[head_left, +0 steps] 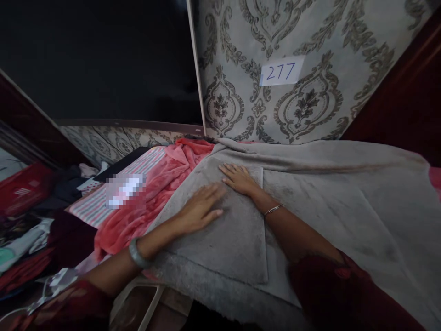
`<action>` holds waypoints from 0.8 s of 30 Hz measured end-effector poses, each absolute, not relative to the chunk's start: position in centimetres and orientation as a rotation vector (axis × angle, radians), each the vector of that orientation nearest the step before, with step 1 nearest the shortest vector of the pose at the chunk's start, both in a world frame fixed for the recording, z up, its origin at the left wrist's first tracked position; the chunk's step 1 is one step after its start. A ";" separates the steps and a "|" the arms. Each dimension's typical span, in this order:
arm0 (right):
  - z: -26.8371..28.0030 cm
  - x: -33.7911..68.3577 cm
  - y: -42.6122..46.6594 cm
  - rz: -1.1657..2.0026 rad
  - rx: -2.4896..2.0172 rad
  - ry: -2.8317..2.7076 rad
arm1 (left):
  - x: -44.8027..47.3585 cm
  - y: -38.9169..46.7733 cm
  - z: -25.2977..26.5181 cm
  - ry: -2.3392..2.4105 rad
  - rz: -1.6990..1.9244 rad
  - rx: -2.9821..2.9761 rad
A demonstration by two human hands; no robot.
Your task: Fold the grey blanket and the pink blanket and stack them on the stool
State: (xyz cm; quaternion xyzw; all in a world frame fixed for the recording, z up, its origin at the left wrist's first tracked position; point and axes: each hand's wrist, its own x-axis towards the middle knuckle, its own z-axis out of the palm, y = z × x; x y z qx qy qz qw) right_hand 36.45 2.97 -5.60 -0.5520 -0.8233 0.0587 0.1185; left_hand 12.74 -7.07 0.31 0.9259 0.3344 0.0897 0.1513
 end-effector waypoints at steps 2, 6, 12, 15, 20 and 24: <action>-5.7 36.4 3.0 0.153 -1.616 -2.415 | 12.6 -4.1 -1.1 1.241 0.190 2.709; -5.5 36.2 2.9 0.127 -1.626 -2.420 | 12.0 -2.6 -3.6 1.453 0.093 2.722; -5.4 36.1 2.7 0.150 -1.631 -2.419 | 9.5 -6.1 -4.0 1.416 0.022 2.756; -5.0 36.0 2.8 0.150 -1.633 -2.428 | 8.5 -6.7 -3.2 1.404 0.022 2.749; -2.9 36.2 1.9 0.209 -1.659 -2.469 | 10.5 -2.0 -0.9 1.221 0.254 2.709; -2.4 37.0 -1.6 0.187 -1.550 -2.570 | 15.8 3.7 1.0 0.960 0.319 2.637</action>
